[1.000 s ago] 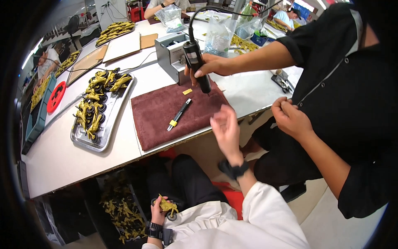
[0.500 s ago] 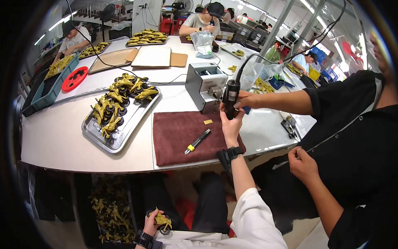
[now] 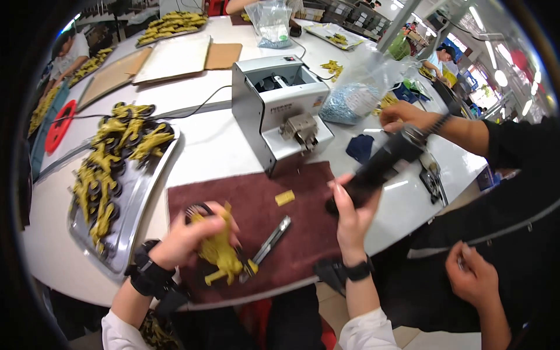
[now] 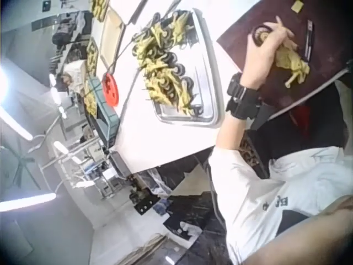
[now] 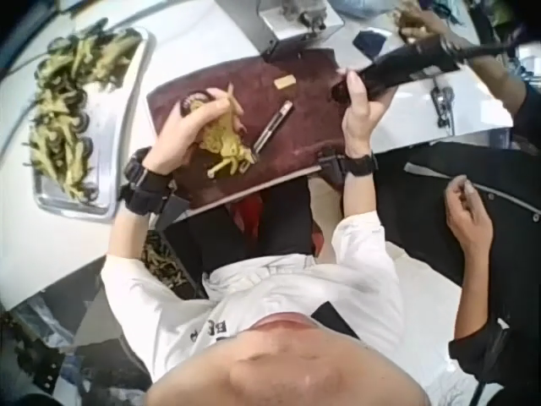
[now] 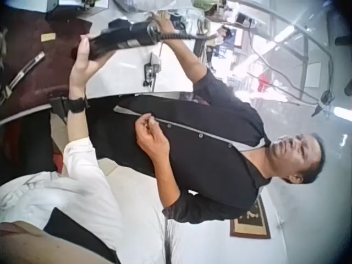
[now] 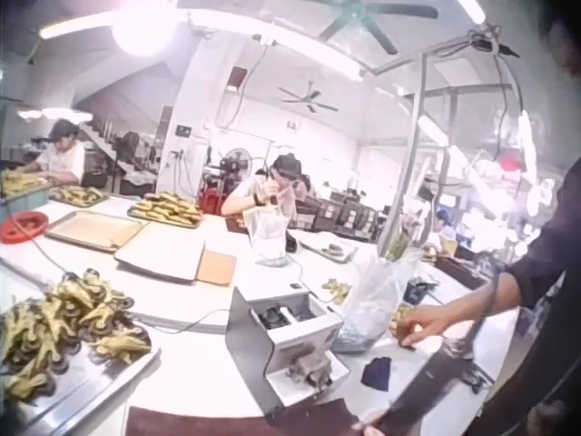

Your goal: Assembling plastic motorcycle toy components using an electric screwdriver at a workbench.

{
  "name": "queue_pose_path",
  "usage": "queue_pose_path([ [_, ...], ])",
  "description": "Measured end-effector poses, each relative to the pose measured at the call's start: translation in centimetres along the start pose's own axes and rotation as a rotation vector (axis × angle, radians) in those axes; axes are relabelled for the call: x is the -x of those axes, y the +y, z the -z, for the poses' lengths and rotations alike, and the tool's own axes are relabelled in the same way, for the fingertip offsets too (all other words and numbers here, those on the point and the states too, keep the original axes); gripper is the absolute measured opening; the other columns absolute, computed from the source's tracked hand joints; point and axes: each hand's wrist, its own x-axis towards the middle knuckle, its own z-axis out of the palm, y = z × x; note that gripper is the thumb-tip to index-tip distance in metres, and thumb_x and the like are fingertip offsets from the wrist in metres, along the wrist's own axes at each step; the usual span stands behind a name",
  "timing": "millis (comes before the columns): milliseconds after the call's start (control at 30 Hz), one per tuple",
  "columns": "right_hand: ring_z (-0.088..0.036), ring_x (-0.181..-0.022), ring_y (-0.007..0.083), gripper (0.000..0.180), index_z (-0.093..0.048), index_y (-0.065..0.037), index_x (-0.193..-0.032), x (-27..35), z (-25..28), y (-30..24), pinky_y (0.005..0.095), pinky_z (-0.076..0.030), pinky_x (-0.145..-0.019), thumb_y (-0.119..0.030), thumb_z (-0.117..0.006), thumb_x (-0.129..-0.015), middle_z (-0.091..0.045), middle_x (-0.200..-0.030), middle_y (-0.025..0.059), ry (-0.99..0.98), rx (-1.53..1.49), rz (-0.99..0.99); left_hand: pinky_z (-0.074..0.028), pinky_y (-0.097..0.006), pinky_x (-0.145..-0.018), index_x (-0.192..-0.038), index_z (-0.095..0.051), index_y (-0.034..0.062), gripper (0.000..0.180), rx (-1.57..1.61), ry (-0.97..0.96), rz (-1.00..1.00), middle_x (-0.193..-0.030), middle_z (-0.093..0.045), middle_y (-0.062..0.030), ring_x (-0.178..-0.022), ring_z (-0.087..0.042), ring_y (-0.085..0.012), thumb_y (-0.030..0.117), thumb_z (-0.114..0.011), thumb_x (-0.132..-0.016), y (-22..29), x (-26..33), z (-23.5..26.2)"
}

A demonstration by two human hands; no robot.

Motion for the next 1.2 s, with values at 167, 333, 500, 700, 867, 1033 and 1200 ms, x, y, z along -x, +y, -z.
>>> queue_pose_path([
  [167, -0.059, -0.08, 0.0243, 0.049, -0.039, -0.005, -0.129, 0.0, 1.8, -0.1, 0.0404, -0.05, -0.078, -0.013, -0.06, -0.085, -0.056, -0.096, 0.0118, 0.106, -0.065, -0.008, -0.049, -0.029, -0.085, -0.102, -0.059, -0.0013, 0.018, 0.314, -0.059, 0.055, -0.097, -0.066, -0.0075, -0.093, -0.063, -0.0139, 0.014, -0.062, -0.093, -3.3, -1.1, 0.9],
  [333, -0.057, -0.082, 0.0229, 0.043, -0.041, -0.005, -0.125, -1.2, 1.8, -0.7, 0.0392, -0.049, -0.077, -0.013, -0.056, -0.086, -0.055, -0.092, 0.0107, 0.353, 0.007, -0.016, -0.048, -0.029, -0.087, -0.102, -0.058, -0.0009, 0.016, 0.29, -0.101, 0.058, -0.099, -0.065, -0.0071, -0.096, -0.061, -0.0133, 0.011, -0.061, -0.092, -3.6, -2.8, 1.2],
  [500, -0.05, -0.075, 0.0177, 0.041, -0.042, -0.005, -0.123, -3.4, 0.2, -2.4, 0.0356, -0.046, -0.075, -0.002, -0.052, -0.083, -0.052, -0.086, 0.008, 0.156, -0.139, 0.054, -0.049, -0.032, -0.087, -0.1, -0.056, 0.0001, 0.014, 0.301, -0.043, 0.015, -0.099, -0.064, -0.0103, -0.096, -0.061, -0.017, 0.01, -0.061, -0.091, -3.8, -2.7, 1.7],
  [700, -0.057, -0.088, 0.0131, 0.038, -0.046, -0.006, -0.109, -8.9, -5.7, -0.6, 0.028, -0.046, -0.083, 0.01, -0.064, -0.079, -0.059, -0.094, 0.0043, -0.182, -0.127, -0.015, -0.049, -0.032, -0.086, -0.1, -0.057, 0.0002, 0.017, 0.258, -0.017, -0.006, -0.098, -0.065, -0.0104, -0.094, -0.061, -0.0158, 0.014, -0.061, -0.091, -3.8, -2.3, 1.7],
  [867, -0.056, -0.084, 0.0116, 0.03, -0.048, -0.007, -0.1, -8.1, -5.3, -1.1, 0.0272, -0.046, -0.081, 0.007, -0.066, -0.08, -0.058, -0.092, 0.005, -0.051, -0.159, -0.065, -0.048, -0.032, -0.088, -0.101, -0.057, 0.0004, 0.015, 0.249, -0.034, -0.01, -0.1, -0.064, -0.0083, -0.098, -0.06, -0.0153, 0.012, -0.061, -0.091, -4.0, -2.0, 1.0],
  [1033, -0.054, -0.084, 0.0091, 0.023, -0.053, -0.006, -0.095, -6.8, -4.2, -0.8, 0.0244, -0.044, -0.079, 0.005, -0.067, -0.08, -0.056, -0.091, 0.0016, -0.014, -0.139, -0.071, -0.05, -0.035, -0.086, -0.098, -0.055, 0.0021, 0.022, 0.204, -0.028, -0.021, -0.098, -0.064, -0.0116, -0.095, -0.062, -0.0196, 0.022, -0.061, -0.091, -3.8, -2.1, 0.7],
  [1200, -0.054, -0.084, 0.0089, 0.024, -0.053, -0.006, -0.095, -7.1, -3.4, -0.2, 0.0244, -0.044, -0.079, 0.006, -0.067, -0.079, -0.057, -0.091, 0.0012, -0.007, -0.158, -0.03, -0.047, -0.031, -0.087, -0.1, -0.057, 0.0031, 0.017, 0.191, -0.037, -0.078, -0.099, -0.065, -0.0085, -0.095, -0.061, -0.0154, 0.018, -0.057, -0.094, -4.5, -2.3, 0.8],
])
